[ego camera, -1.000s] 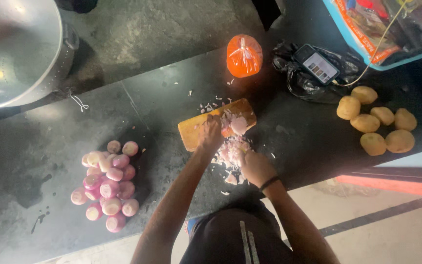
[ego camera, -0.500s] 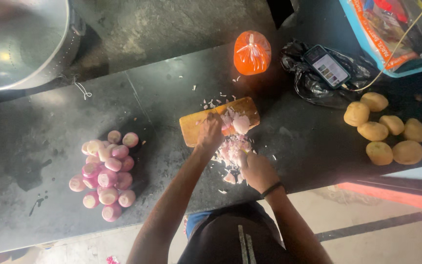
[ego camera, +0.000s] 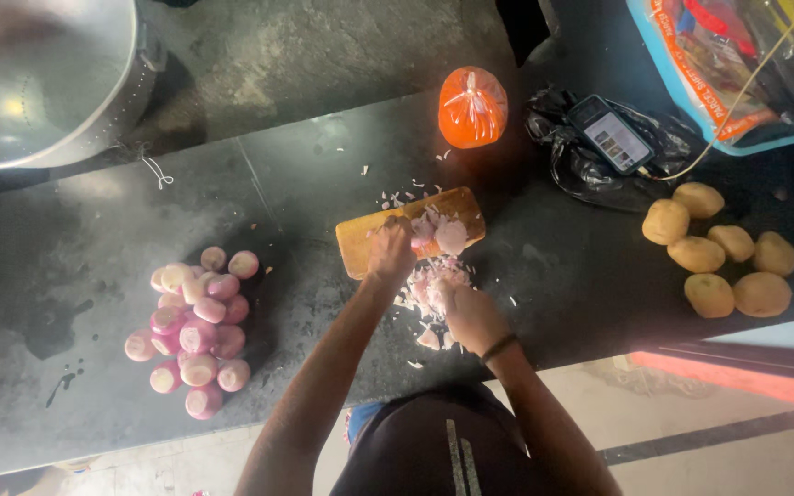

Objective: The person chops red onions on a wooden cutting board using a yellow-handled knife. The person repeatedly slices the onions into small pieces, accumulating a pile of chopped onions on the board. A pile of whole red onions and several potatoes are visible on the counter.

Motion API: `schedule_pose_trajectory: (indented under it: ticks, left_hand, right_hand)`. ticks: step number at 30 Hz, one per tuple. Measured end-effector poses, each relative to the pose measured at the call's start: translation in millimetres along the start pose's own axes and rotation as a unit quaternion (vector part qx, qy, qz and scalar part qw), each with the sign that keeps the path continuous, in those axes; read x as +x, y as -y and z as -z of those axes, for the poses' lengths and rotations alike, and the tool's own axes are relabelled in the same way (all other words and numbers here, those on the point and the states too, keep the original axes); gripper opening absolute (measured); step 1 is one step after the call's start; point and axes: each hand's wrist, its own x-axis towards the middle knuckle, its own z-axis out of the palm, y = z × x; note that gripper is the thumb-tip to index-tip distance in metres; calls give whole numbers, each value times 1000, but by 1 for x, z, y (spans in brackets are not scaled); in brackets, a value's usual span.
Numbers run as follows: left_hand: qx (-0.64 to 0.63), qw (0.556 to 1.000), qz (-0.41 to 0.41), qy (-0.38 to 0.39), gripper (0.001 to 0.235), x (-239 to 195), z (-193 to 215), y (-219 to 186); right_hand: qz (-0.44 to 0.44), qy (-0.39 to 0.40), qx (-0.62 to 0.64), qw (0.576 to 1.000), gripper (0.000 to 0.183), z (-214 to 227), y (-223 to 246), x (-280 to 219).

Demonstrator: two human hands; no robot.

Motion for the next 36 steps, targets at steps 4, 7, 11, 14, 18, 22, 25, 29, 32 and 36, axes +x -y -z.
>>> schedule_pose_trajectory:
  ticks: [4,7,11,14,18,22,25,29,32,36]
  left_hand:
    - [-18,999,23,14,35,2,9,-5]
    - [-9,999,29,18,34,0,5,-11]
    - [25,1000,-7,-1,37,1,6,-8]
    - [-51,999,7,-4,28,-1,4,-4]
    - [-42,999,4,-10,30,-3,30,-18]
    - [-105,992,54,42,49,5,69,-54]
    - [-116,986,87,88,47,13,72,-60]
    - [-103,992,-3,66,49,17,57,-39]
    - [-91,985,-143,23,48,9,59,-20]
    - [-142,988,-34,45,49,-1,67,-17]
  right_hand:
    - [9,-13,-62,998,55,-14,4,12]
    - [209,-64,-143,965,47,-13,-21,8]
    - [-115,87,32,989,51,-8,-14,-8]
    - [119,-90,-54,987,49,-29,3,21]
    - [101,-13,48,994,51,14,10,6]
    - [-80,20,218,972,55,60,30,-24]
    - [-66,-20,236,969,54,69,29,-36]
    - [-142,-1,268,953,52,74,26,-45]
    - [-26,-31,184,982,54,76,21,-49]
    - [-42,-19,134,990,54,82,18,-51]
